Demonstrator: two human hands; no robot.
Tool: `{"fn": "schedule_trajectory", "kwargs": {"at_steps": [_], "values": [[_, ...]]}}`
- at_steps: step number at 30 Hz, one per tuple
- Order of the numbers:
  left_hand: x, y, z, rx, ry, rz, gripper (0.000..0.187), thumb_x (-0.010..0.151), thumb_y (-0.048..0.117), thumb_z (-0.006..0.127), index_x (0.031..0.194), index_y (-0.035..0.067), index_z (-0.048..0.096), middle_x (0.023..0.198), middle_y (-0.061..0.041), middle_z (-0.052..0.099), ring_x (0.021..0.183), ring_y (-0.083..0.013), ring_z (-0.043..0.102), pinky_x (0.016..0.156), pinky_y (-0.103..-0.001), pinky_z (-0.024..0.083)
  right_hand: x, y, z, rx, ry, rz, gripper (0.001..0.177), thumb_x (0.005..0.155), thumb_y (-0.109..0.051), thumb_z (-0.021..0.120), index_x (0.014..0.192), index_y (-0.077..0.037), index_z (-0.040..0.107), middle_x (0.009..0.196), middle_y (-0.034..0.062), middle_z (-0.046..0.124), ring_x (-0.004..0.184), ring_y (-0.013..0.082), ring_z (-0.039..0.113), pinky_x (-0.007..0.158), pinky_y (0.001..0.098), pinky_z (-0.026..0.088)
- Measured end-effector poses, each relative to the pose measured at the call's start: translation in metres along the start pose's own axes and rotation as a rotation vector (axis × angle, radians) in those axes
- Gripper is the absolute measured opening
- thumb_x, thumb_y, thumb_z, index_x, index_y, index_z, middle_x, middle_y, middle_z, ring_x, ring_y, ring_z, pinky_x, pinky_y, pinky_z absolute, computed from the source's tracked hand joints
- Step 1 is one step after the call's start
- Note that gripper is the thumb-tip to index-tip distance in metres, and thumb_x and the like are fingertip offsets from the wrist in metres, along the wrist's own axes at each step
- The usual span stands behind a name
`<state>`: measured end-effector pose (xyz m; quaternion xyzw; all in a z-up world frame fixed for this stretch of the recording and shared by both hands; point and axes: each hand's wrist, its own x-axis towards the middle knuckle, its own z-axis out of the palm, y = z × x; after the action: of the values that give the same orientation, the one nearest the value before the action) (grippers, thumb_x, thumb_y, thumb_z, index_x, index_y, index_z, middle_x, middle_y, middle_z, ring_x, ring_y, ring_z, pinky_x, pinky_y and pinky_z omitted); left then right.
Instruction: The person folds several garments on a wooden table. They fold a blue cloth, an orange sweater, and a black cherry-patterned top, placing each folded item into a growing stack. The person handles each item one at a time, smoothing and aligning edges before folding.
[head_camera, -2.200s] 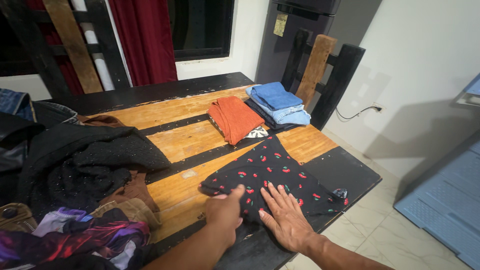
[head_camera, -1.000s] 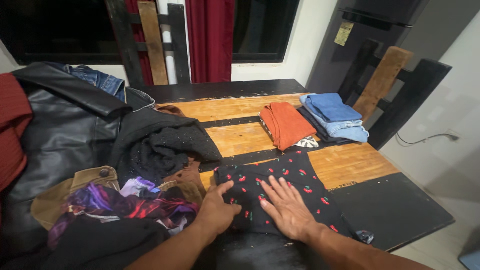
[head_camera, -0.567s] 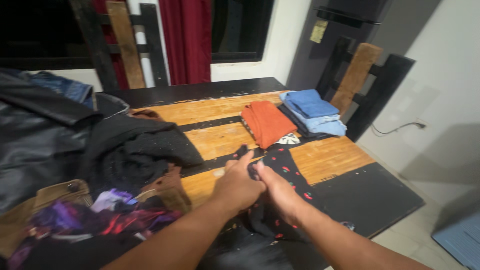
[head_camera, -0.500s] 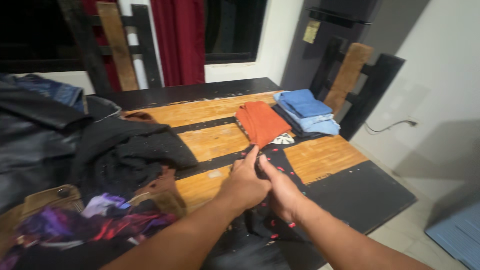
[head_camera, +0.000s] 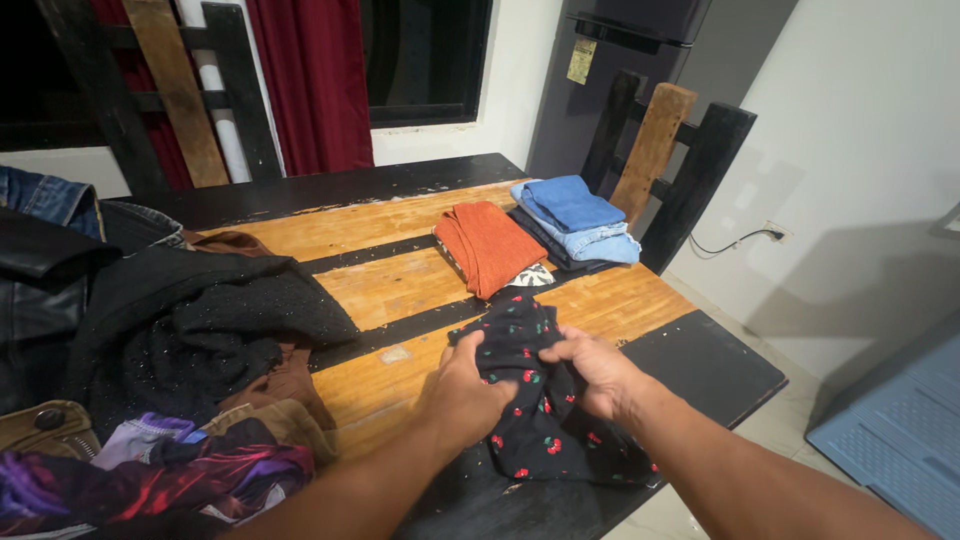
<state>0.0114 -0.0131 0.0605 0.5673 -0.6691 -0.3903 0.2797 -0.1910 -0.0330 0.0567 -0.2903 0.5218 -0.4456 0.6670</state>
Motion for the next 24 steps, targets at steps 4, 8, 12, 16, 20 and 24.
{"fn": "schedule_trajectory", "kwargs": {"at_steps": [4,8,12,16,20,24], "values": [[-0.003,0.013,-0.002,-0.424,-0.012,-0.288,0.097,0.073,0.052,0.08,0.149,0.007,0.041,0.137,-0.015,0.062,0.122,-0.0248,0.066,0.1,-0.037,0.054,-0.002,0.002,0.013,-0.153,-0.013,0.02,0.034,0.098,-0.028,0.055,0.128,-0.015,0.065,0.116,0.0081,0.066,0.103,0.0231,0.061,0.083,0.0446,0.045],[0.008,-0.002,0.002,-0.414,0.231,-0.466,0.074,0.067,0.034,0.084,0.129,-0.001,0.061,0.121,-0.02,0.073,0.111,-0.0314,0.073,0.093,-0.041,0.058,-0.001,0.001,0.004,-0.288,-0.227,-0.015,0.041,0.099,-0.036,0.054,0.128,-0.01,0.067,0.122,0.0048,0.07,0.107,0.0214,0.066,0.097,0.0403,0.053],[0.012,-0.051,0.0,-0.41,0.381,-0.464,0.061,0.074,0.014,0.074,0.132,0.008,0.057,0.122,-0.018,0.071,0.114,-0.034,0.07,0.096,-0.044,0.055,-0.02,-0.007,-0.048,-0.79,-0.101,-0.158,0.032,0.089,-0.02,0.068,0.12,-0.014,0.07,0.119,0.0047,0.072,0.11,0.0193,0.068,0.098,0.0377,0.053],[0.002,-0.085,-0.012,-0.216,0.431,-0.449,0.071,0.078,0.012,0.072,0.142,0.009,0.043,0.129,-0.02,0.066,0.122,-0.0371,0.064,0.104,-0.043,0.049,-0.054,0.006,-0.088,-1.123,-0.188,-0.255,0.036,0.076,-0.017,0.086,0.109,-0.015,0.074,0.13,0.0064,0.064,0.124,0.0235,0.058,0.107,0.0405,0.047],[-0.012,-0.086,-0.024,-0.091,0.348,-0.406,0.097,0.078,0.004,0.067,0.158,0.023,0.016,0.148,-0.018,0.046,0.13,-0.0395,0.053,0.109,-0.044,0.044,-0.085,0.015,-0.103,-1.551,-0.161,-0.208,0.063,0.062,-0.026,0.098,0.118,-0.027,0.069,0.159,-0.0036,0.042,0.144,0.0199,0.036,0.117,0.039,0.034],[-0.027,-0.082,-0.028,0.162,0.316,-0.224,0.106,0.075,0.005,0.073,0.159,0.02,0.012,0.151,-0.023,0.03,0.133,-0.0449,0.044,0.109,-0.046,0.039,-0.089,0.017,-0.108,-1.651,-0.172,-0.141,0.063,0.068,-0.028,0.093,0.124,-0.031,0.066,0.16,-0.0063,0.039,0.145,0.0209,0.035,0.121,0.0381,0.033]]}}
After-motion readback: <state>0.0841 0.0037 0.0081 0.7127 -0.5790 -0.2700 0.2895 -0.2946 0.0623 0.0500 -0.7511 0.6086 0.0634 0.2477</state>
